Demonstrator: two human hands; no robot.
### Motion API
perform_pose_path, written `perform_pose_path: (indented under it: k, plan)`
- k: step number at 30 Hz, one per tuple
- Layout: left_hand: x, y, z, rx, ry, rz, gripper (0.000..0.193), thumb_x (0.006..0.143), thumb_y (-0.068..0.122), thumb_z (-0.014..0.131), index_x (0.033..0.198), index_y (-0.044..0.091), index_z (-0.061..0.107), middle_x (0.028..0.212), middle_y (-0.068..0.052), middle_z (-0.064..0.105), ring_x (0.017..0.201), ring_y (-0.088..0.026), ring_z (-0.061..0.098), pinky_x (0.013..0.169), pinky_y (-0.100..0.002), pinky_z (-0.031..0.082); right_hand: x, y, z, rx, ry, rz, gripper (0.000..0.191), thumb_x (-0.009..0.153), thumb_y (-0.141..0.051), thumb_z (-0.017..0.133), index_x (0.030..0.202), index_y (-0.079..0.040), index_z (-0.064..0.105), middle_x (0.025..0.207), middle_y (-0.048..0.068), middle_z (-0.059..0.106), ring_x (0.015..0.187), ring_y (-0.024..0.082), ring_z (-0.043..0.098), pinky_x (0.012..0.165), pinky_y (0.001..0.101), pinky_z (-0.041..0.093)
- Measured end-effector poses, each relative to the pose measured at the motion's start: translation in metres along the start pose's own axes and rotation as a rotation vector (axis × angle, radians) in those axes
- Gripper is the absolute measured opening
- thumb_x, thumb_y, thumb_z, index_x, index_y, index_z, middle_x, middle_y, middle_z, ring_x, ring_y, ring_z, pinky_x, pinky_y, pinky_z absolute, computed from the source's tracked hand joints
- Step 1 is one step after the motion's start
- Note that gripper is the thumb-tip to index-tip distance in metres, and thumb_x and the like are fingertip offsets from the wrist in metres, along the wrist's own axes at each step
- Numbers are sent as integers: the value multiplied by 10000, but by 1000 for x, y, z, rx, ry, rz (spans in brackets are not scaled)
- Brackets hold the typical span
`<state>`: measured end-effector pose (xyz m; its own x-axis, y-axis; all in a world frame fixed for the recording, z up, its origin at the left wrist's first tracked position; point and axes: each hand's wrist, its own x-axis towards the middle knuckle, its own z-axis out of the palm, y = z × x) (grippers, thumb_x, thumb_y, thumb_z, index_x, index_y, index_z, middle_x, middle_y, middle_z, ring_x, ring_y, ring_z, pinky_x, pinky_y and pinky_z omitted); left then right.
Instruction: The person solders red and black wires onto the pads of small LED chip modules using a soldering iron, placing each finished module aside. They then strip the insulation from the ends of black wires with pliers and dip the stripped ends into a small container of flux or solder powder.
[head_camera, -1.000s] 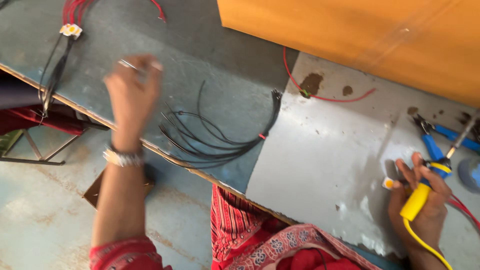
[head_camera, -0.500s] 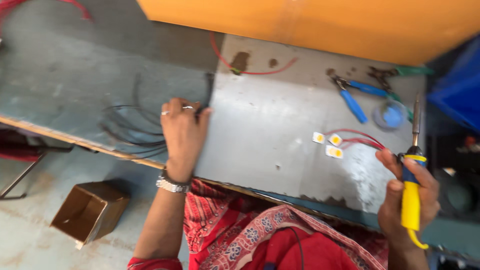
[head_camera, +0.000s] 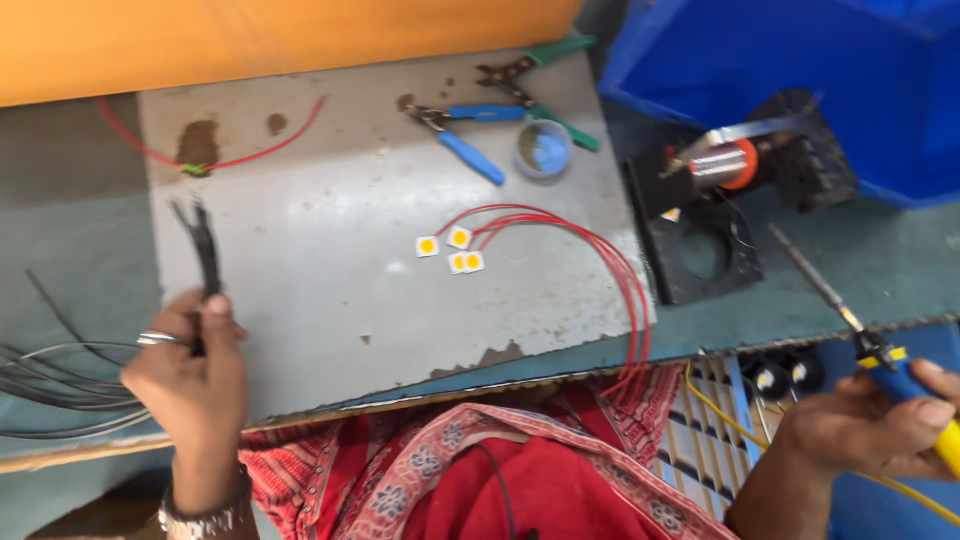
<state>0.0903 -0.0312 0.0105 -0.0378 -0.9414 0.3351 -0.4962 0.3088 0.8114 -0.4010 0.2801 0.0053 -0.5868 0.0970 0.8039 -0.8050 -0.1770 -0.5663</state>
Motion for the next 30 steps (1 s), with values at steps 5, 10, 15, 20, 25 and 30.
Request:
perform_pose_path:
  k: [5,10,15,20,25,30]
  plan:
    - [-19,30,26,52,-125,106,195,1149,100,645,1094,-78,703,903,-127,748,780,-133,740,747,-256,555,25,14,-19,12,91,-13,292,1139,-243,598,1168,31,502,1141,228,648,568,187,385,522,291,316]
    - [-25,45,37,58,-236,-2,217,1083,119,612,1165,-55,714,855,-112,747,639,-134,680,583,-272,510,33,17,1,-71,-41,-11,338,1155,-287,576,1159,51,562,1018,155,613,560,161,442,510,262,357]
    - [-34,53,51,-31,-321,-40,232,1068,128,577,1156,-44,705,864,-78,767,610,-106,661,561,-262,516,29,33,24,5,-112,97,376,1188,-331,566,1167,44,563,892,95,550,564,148,470,531,250,386]
    - [-38,62,64,-165,-394,-73,233,1034,119,564,1141,-33,704,911,-64,798,615,-77,681,554,-249,537,28,71,6,97,-26,245,456,1164,-357,534,1237,81,638,838,116,600,588,145,518,524,226,354]
    - [-34,69,71,-279,-427,-113,231,1017,118,581,1109,-45,716,941,-67,810,625,-70,676,575,-237,554,18,91,-2,-23,-96,282,441,1211,-335,533,990,47,551,807,140,601,641,168,530,565,247,342]
    - [-35,72,78,-367,-432,-189,211,985,123,634,1047,-55,730,906,-66,805,614,-58,656,555,-227,547,15,66,48,93,-303,447,408,1193,-314,568,1463,-9,565,1057,139,671,816,177,674,663,249,486]
